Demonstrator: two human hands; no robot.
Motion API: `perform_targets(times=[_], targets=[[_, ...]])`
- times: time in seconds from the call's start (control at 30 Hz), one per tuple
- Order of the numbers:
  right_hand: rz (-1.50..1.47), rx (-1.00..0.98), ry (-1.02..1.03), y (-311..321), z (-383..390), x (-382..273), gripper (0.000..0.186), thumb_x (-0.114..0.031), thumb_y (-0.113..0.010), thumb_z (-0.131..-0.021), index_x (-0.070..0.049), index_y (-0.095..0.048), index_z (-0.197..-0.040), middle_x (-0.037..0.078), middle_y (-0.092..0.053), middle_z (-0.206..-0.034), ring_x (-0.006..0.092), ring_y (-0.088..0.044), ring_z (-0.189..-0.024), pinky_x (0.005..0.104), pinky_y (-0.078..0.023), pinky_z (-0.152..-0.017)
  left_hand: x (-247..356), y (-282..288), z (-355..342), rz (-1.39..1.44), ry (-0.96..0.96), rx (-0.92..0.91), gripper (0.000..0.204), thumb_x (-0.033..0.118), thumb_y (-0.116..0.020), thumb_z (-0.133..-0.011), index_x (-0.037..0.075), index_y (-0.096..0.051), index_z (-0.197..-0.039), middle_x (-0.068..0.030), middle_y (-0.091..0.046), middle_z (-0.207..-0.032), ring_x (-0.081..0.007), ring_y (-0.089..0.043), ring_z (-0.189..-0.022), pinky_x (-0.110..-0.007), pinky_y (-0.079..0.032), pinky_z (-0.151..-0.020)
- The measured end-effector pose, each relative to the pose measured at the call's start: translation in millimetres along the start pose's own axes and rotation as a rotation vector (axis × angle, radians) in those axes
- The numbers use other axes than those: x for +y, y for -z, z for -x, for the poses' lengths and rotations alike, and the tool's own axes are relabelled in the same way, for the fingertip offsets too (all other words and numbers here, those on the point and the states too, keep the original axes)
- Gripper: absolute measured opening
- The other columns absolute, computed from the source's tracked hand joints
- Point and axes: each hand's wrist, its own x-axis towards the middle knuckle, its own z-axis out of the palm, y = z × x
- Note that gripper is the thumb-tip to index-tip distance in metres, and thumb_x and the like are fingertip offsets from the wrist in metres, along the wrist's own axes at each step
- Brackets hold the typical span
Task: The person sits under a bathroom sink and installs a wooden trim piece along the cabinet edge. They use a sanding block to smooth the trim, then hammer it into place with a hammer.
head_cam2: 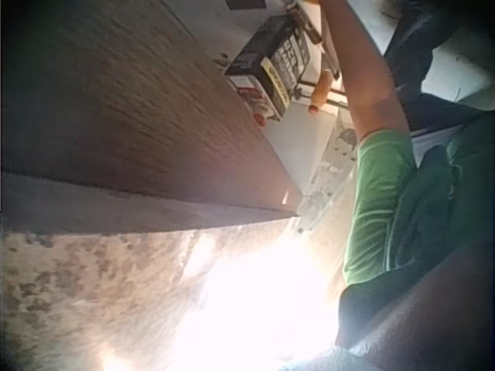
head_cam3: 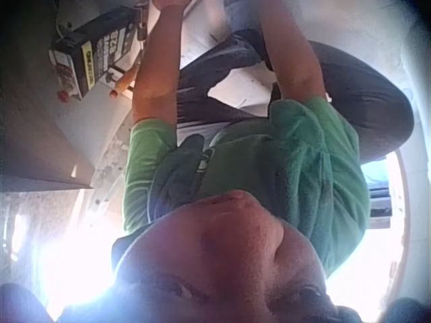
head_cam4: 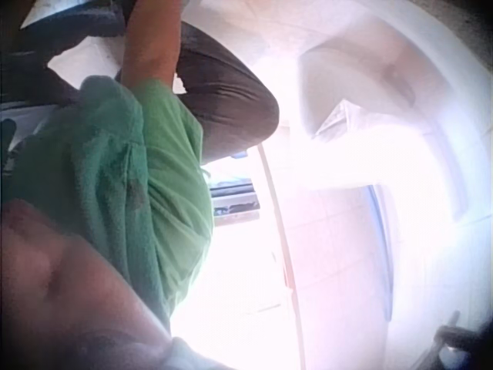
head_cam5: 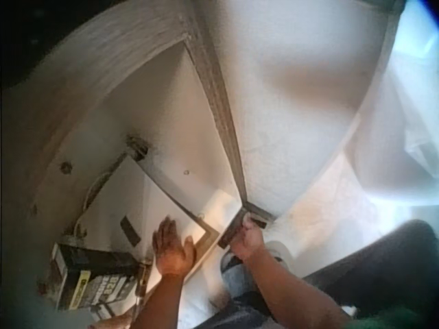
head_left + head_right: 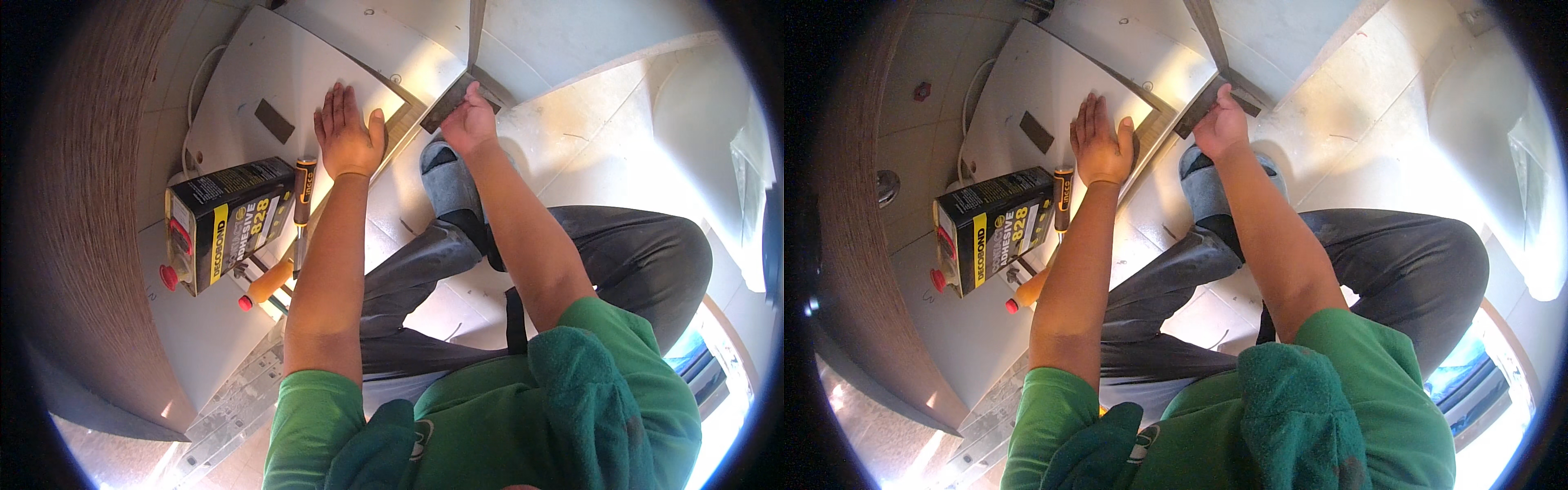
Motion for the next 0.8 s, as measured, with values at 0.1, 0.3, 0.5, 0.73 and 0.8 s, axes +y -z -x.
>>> perform_targets(times=[0.1,0.3,0.5,0.73,0.8], targets=[[0.022,0.008,0.001,2.5,-2.2,-1.5,0.048,-0.045,-0.048,-0.106,-0.007,-0.056,-0.135,0.008,-0.062,-0.139,0.0276,-0.052,-0.134,0.048,-0.035,-0.118,0.1,0.9,0.5,-0.001,0.007,-0.012,0.074,0.053,-0.039,-0.1,0.006,-0.034,-0.156,-0.0118,-0.031,-0.165,-0.0273,-0.024,-0.155,-0.049,-0.012,-0.127],[0.001,0.015,-0.003,3.0,-8.5,-0.4,0.049,-0.044,-0.048,-0.107,-0.005,-0.055,-0.136,0.009,-0.061,-0.139,0.0285,-0.054,-0.132,0.0463,-0.037,-0.117,0.5,1.5,0.2,0.012,0.003,-0.011,0.074,0.054,-0.039,-0.101,0.006,-0.034,-0.156,-0.0121,-0.03,-0.166,-0.028,-0.024,-0.155,-0.05,-0.011,-0.127],[-0.004,0.062,0.002,0.9,-10.5,1.0,0.047,-0.042,-0.047,-0.107,-0.004,-0.056,-0.134,0.01,-0.062,-0.137,0.0284,-0.056,-0.129,0.0458,-0.039,-0.116,-0.8,0.5,0.3,-0.003,0.001,0.004,0.073,0.055,-0.039,-0.101,0.008,-0.035,-0.156,-0.0106,-0.031,-0.165,-0.0274,-0.025,-0.154,-0.049,-0.014,-0.127],[-0.025,0.045,0.026,6.3,-20.5,2.7,0.042,-0.038,-0.048,-0.108,-0.005,-0.057,-0.131,0.01,-0.064,-0.133,0.0274,-0.059,-0.124,0.0435,-0.043,-0.114,-0.2,-0.2,0.4,-0.009,0.002,0.012,0.072,0.056,-0.039,-0.101,0.01,-0.036,-0.156,-0.0094,-0.032,-0.165,-0.0269,-0.025,-0.154,-0.049,-0.015,-0.127],[-0.031,0.07,0.028,6.5,-22.7,3.5,0.041,-0.037,-0.048,-0.108,-0.004,-0.057,-0.13,0.01,-0.065,-0.132,0.0273,-0.06,-0.124,0.0432,-0.044,-0.113,-0.3,0.3,0.4,-0.018,0.003,0.01,0.072,0.056,-0.039,-0.101,0.01,-0.036,-0.156,-0.0096,-0.032,-0.165,-0.0269,-0.026,-0.154,-0.049,-0.015,-0.127]])
